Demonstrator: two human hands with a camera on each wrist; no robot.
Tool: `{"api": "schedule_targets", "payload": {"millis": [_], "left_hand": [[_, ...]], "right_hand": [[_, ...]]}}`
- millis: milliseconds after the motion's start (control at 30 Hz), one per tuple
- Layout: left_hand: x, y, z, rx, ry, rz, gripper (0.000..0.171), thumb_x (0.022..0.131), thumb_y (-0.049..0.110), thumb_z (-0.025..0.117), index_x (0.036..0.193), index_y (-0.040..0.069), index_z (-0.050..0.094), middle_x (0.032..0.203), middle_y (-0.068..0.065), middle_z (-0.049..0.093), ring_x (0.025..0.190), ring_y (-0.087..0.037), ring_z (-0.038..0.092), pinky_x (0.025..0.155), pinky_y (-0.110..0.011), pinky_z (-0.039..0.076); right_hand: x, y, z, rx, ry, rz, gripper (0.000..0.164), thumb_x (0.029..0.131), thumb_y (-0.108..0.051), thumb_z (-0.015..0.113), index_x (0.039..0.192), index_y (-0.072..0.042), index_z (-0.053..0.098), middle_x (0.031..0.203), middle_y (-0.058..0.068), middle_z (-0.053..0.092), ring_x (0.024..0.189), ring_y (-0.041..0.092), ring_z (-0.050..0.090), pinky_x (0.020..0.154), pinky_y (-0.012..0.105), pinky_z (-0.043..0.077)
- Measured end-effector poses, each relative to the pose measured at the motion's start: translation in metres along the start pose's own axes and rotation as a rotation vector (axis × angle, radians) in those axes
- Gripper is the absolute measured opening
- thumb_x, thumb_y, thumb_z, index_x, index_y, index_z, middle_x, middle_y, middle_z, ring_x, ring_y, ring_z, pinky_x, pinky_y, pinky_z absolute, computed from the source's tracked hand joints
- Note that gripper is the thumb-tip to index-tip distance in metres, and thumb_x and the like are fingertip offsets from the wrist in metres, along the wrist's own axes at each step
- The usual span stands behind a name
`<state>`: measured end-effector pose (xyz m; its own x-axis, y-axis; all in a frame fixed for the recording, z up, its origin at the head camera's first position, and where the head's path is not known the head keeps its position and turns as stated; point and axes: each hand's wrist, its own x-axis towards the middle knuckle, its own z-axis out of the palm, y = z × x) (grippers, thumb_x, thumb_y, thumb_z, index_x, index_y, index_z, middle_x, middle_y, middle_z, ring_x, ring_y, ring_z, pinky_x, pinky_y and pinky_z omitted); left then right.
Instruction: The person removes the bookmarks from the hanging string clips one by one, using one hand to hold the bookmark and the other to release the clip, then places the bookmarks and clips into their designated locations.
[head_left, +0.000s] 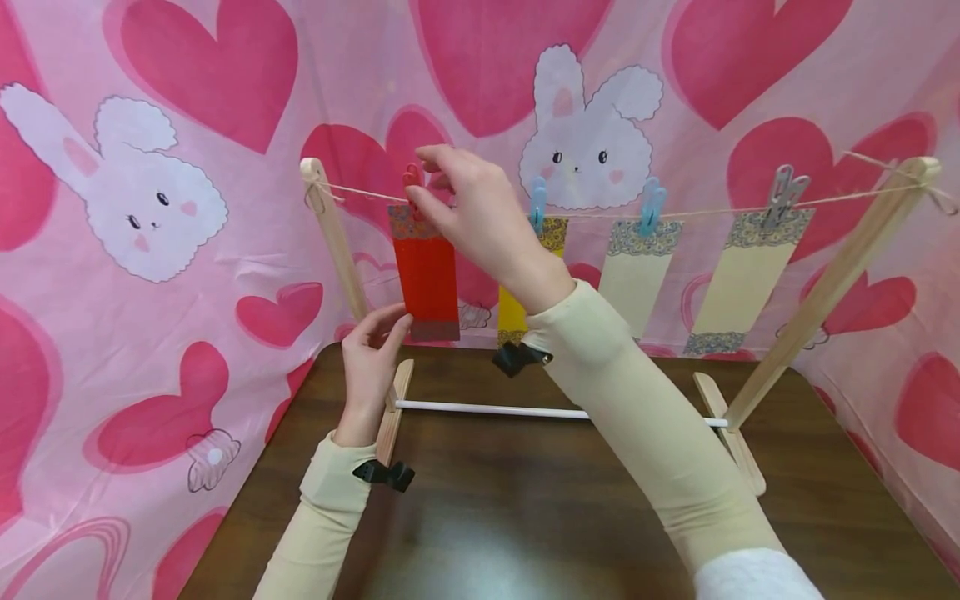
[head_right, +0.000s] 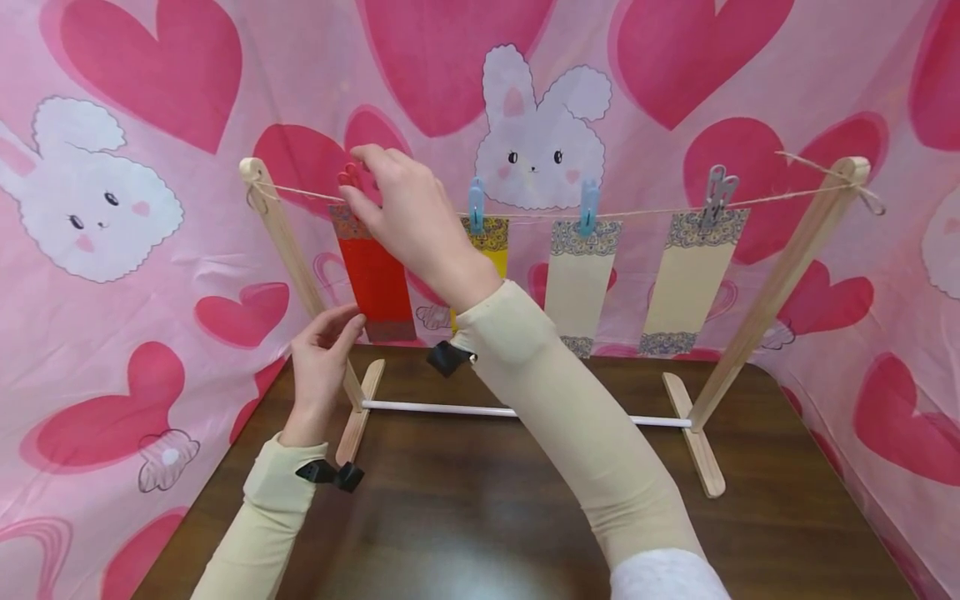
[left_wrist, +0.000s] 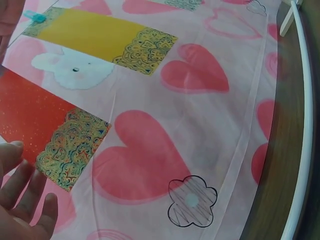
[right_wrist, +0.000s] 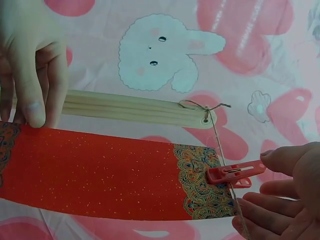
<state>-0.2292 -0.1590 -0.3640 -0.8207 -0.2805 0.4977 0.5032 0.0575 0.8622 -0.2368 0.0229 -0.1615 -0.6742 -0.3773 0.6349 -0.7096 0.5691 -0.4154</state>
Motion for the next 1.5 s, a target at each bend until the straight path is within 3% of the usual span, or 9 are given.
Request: {"api": "schedule_targets", "payload": {"millis": [300,533,800,1233,1500], "left_hand": [[0.001,-0.001,0.0,0.02,0.004,-0.003,0.02,0.094,0.01,0.078,0.108,-0.004,0.078,0.086,0.013,0.075,0.079,-0.007,0.068,0.071,-0.018,0.051],[0.002,0.0,0.002,0.01,-0.009,-0.006,0.02,0.093,0.007,0.078,0.108,-0.005,0.076,0.093,0.001,0.078,0.081,-0.007,0.067,0.071,-0.019,0.052],[0.002,-0.003,0.005,0.009,-0.01,0.008,0.019,0.094,0.005,0.077,0.107,-0.009,0.074,0.084,0.016,0.073,0.075,-0.005,0.064,0.069,-0.019,0.053],[0.004,-0.009,-0.002,-0.071,0.037,0.008,0.019,0.092,0.001,0.077,0.104,-0.013,0.073,0.081,0.012,0.075,0.073,-0.006,0.066,0.068,-0.021,0.055],[0.004,-0.009,-0.003,-0.115,0.038,0.016,0.018,0.092,-0.004,0.076,0.104,-0.016,0.072,0.081,0.01,0.076,0.073,-0.006,0.066,0.07,-0.02,0.056]], "right_hand": [[0.007,-0.002,0.004,0.088,-0.052,0.081,0.049,0.102,-0.024,0.068,0.147,-0.009,0.057,0.136,0.004,0.068,0.108,0.012,0.07,0.09,0.021,0.057],[0.01,-0.003,0.003,0.126,-0.04,0.105,0.046,0.102,-0.024,0.069,0.145,-0.011,0.061,0.127,0.003,0.071,0.099,0.01,0.071,0.084,0.02,0.057],[0.013,-0.002,0.005,0.133,-0.023,0.113,0.042,0.103,-0.023,0.068,0.143,-0.012,0.064,0.115,0.002,0.074,0.093,0.009,0.07,0.082,0.019,0.056],[0.012,-0.006,0.003,0.178,-0.047,0.171,0.033,0.102,-0.021,0.068,0.133,-0.009,0.067,0.116,0.002,0.073,0.096,0.009,0.068,0.086,0.018,0.055],[0.01,-0.003,0.006,0.179,0.012,0.139,0.027,0.102,-0.019,0.068,0.126,-0.007,0.067,0.109,0.002,0.073,0.091,0.009,0.067,0.084,0.02,0.054]]}}
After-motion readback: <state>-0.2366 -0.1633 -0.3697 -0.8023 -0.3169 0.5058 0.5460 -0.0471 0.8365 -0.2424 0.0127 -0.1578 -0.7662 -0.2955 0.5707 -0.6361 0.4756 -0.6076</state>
